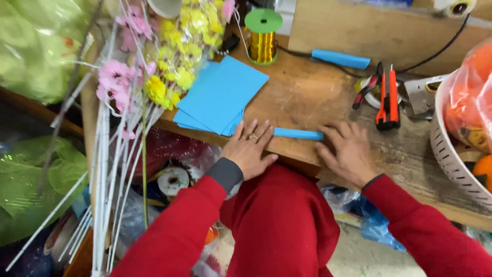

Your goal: Folding rectangular blue paper sheets into smaller strips at a workbench

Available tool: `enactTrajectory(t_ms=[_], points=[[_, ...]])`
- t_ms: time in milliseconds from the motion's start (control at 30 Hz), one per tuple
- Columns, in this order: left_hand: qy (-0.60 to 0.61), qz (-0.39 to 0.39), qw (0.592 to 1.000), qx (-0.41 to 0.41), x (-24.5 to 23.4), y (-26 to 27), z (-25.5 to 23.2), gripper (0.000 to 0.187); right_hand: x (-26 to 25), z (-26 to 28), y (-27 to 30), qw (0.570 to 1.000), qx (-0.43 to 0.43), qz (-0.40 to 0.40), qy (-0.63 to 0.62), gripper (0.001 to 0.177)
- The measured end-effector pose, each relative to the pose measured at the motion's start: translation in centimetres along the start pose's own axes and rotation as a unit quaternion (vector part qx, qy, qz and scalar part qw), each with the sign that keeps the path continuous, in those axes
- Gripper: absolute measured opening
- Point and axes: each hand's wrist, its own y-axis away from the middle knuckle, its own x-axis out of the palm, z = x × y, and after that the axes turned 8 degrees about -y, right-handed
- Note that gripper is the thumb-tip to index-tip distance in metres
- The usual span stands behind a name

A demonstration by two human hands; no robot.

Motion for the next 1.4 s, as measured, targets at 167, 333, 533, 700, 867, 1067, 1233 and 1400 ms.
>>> enactTrajectory(t_ms=[167, 333, 533, 700, 867, 1067, 1233, 1400], points=[[0.073, -0.073, 0.994, -0.041, 0.0, 1.5, -1.3, 0.103, 3.2, 0.7, -1.8, 1.000, -0.002, 0.016, 0.001, 0.029], [0.589, -0.130, 0.761, -0.240, -1.9, 2.5, -4.5, 0.110, 2.1, 5.2, -2.0, 0.959, 0.039, -0.187, -0.207, 0.030], [0.727, -0.298, 0.600, -0.150, -3.2, 0.7, -6.2, 0.050, -2.0, 11.3, -2.0, 0.951, -0.010, -0.233, -0.203, 0.054], [0.176, -0.471, 0.853, -0.138, -1.0, -0.8, -2.4, 0.023, -5.8, 10.9, -2.5, 0.947, -0.060, -0.273, -0.156, 0.060], [-0.113, -0.491, 0.862, -0.057, 3.1, -4.6, -1.4, 0.031, -4.4, 8.0, -3.2, 0.962, -0.150, -0.228, -0.031, 0.043], [-0.093, -0.460, 0.880, 0.065, 5.1, -5.8, -0.6, 0.022, 1.9, 1.0, -1.7, 0.977, -0.089, -0.182, -0.062, 0.011], [-0.056, -0.441, 0.893, 0.074, 6.0, -5.7, -0.6, 0.012, 1.7, 0.2, -1.6, 0.989, -0.073, -0.107, -0.075, 0.014], [-0.029, -0.428, 0.899, 0.086, 6.1, -5.6, -0.4, 0.012, 1.7, 1.6, -1.8, 0.989, -0.095, -0.091, -0.068, 0.020]])
